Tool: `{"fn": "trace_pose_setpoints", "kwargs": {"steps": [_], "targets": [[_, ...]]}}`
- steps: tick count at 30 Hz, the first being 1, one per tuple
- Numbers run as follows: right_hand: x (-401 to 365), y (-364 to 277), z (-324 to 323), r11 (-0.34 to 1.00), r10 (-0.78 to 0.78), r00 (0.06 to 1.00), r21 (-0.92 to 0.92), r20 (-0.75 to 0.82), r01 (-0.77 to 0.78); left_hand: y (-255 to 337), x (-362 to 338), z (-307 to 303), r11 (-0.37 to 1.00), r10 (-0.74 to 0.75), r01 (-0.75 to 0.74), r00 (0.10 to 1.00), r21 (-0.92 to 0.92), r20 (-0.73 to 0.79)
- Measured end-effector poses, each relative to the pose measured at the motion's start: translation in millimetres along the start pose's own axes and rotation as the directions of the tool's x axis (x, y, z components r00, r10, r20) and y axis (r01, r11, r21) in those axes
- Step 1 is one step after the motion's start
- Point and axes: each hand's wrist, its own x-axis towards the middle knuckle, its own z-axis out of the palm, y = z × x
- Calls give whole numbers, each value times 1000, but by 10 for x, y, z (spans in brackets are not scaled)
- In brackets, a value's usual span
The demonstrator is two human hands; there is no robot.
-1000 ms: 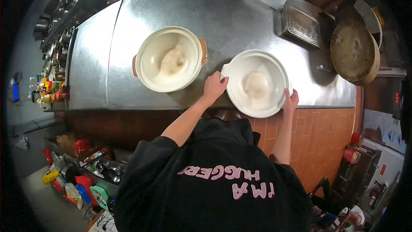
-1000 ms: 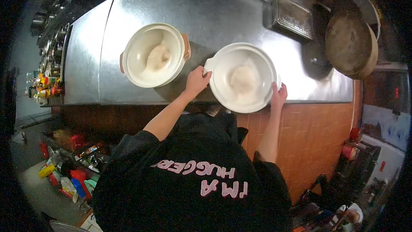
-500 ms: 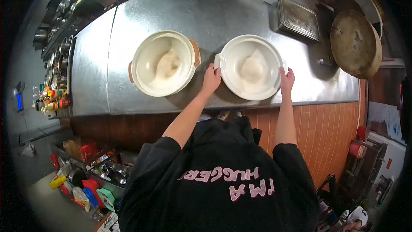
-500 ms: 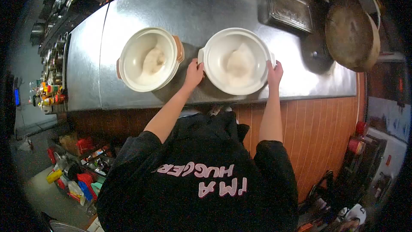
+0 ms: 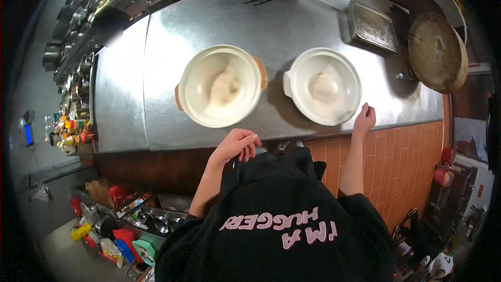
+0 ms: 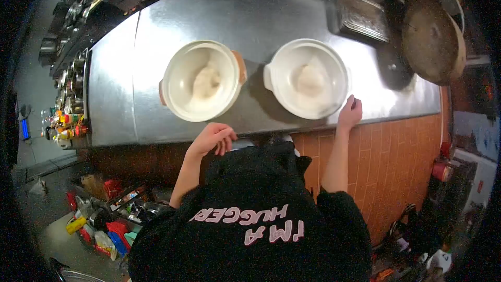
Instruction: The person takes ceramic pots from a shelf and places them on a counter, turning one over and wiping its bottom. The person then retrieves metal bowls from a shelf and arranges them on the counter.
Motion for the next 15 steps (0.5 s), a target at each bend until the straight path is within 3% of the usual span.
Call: {"fn": "trace_pose_setpoints", "kwargs": {"steps": [2,3,4,5,6,7,9,10,12,13,15], "targets": [[-262,-225,3,997,-23,999,78,36,21,-71,-240,-261,999,-45,43,996,-26,-74],[-371,-343,28,992,-23,992,125,122,7,-144,-294,-398,987,69,-108,953,-119,-295],[-455,-452,88,986,-29,978,169,204,-6,-192,-334,-557,945,155,-276,849,-175,-506],[-554,-464,207,953,-16,941,290,337,-88,-182,-388,-710,889,198,-394,788,-232,-583],[-725,-749,280,877,71,866,384,494,-291,-192,-464,-866,818,220,-503,721,-278,-657],[-863,-888,392,853,-19,813,433,582,-290,-267,-497,-1079,816,220,-506,719,-279,-660],[-1104,-1049,714,786,-94,677,472,730,-399,-458,-452,-1492,682,257,-700,500,-212,-827],[-1201,-1113,882,773,-110,628,464,770,-433,-517,-410,-1645,679,255,-702,500,-215,-828],[-1391,-1308,1122,803,113,558,255,822,-539,-533,-321,-1898,897,55,-432,318,-92,-947],[-1486,-1386,1239,835,112,610,259,785,-486,-612,-221,-2028,897,55,-433,320,-94,-946],[-1567,-1503,1435,866,107,660,256,744,-429,-794,-17,-2251,961,61,-275,324,-32,-944]]}}
